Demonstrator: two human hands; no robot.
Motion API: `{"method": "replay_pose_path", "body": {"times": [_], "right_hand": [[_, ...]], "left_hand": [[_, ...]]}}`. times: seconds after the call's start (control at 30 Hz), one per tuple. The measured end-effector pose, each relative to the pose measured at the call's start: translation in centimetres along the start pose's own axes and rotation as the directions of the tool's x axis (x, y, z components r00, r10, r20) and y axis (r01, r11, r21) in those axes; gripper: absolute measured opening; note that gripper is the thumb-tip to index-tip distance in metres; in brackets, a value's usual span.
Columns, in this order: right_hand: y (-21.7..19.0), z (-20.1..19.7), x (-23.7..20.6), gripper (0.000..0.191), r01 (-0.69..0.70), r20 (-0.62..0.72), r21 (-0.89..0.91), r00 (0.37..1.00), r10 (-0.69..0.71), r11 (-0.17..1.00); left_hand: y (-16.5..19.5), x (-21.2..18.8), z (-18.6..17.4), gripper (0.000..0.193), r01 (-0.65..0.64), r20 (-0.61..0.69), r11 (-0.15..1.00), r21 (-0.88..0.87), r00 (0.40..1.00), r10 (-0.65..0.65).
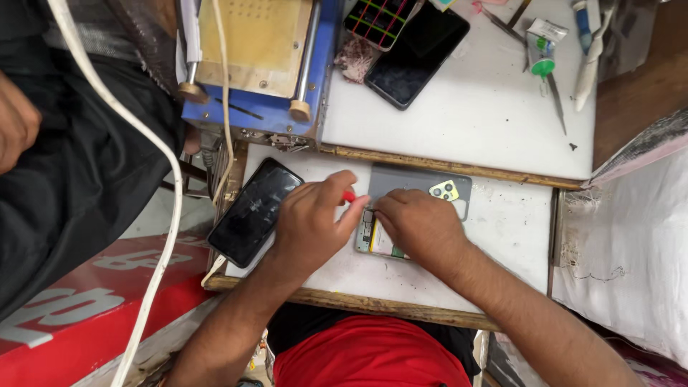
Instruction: The person uses a red-handled tool to pry and remove small components from the back of a disassembled smartphone. They lift and set aside the camera module and other internal parts on the workbench.
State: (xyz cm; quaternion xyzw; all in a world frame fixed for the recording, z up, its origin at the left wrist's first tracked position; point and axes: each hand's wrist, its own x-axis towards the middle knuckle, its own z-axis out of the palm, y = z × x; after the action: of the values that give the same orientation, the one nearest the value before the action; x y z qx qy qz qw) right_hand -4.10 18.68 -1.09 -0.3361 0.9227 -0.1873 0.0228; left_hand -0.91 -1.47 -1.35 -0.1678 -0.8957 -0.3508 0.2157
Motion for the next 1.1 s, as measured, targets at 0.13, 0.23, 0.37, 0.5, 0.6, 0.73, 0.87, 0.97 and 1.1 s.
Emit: {"method": "replay_pose_path", "body": {"times": [0.13, 0.23, 0.37, 0.5, 0.6, 0.73, 0.87, 0.97, 1.1], "right_hand": [[-0.2, -0.4, 0.4, 0.020, -0.049, 0.056, 0.065, 0.997, 0.045, 0.997], [0.4, -0.5, 0.8, 0.014, -0.097, 0.068, 0.043, 0.993, 0.094, 0.994], [2.7, -1.1, 0.2, 0.020, -0.122, 0.023, 0.059, 0.992, 0.121, 0.991], [6.6, -3.0, -2.4, 0.023, -0.091, -0.209, 0.168, 0.970, 0.125, 0.982], [8.3, -4.4, -6.0, 0.017, -0.386, -0.177, 0.312, 0.874, 0.452, 0.868], [7.6, -3.0, -9.8, 0.020, -0.517, -0.107, 0.477, 0.769, 0.630, 0.711], [5.8, -0.8, -11.9, 0.020, -0.568, -0.133, 0.484, 0.704, 0.698, 0.665], [5.2, -0.1, -12.5, 0.019, -0.512, -0.207, 0.508, 0.708, 0.675, 0.693], [5.0, 0.1, -12.1, 0.017, -0.514, -0.227, 0.424, 0.737, 0.637, 0.746]], "left_hand": [[-0.1, -0.5, -0.1, 0.045, 0.048, -0.033, 0.998, -0.045, 0.998, -0.050], [0.2, -0.8, 0.2, 0.046, 0.068, -0.143, 0.995, -0.074, 0.987, -0.078], [1.0, -0.8, 0.9, 0.046, 0.079, -0.113, 0.976, -0.201, 0.988, -0.104], [2.8, -0.3, 3.1, 0.049, 0.037, 0.011, 0.956, -0.291, 0.999, -0.036], [4.0, 0.1, 4.7, 0.051, -0.002, 0.089, 0.939, -0.343, 0.995, 0.034], [4.4, 1.1, 6.3, 0.052, -0.035, 0.191, 0.947, -0.321, 0.976, 0.100], [4.4, 1.2, 6.9, 0.052, -0.070, 0.243, 0.963, -0.259, 0.961, 0.135], [4.1, 0.8, 7.0, 0.050, -0.049, 0.200, 0.953, -0.299, 0.973, 0.113], [3.7, 0.9, 7.0, 0.046, -0.045, 0.237, 0.965, -0.260, 0.965, 0.109]]}}
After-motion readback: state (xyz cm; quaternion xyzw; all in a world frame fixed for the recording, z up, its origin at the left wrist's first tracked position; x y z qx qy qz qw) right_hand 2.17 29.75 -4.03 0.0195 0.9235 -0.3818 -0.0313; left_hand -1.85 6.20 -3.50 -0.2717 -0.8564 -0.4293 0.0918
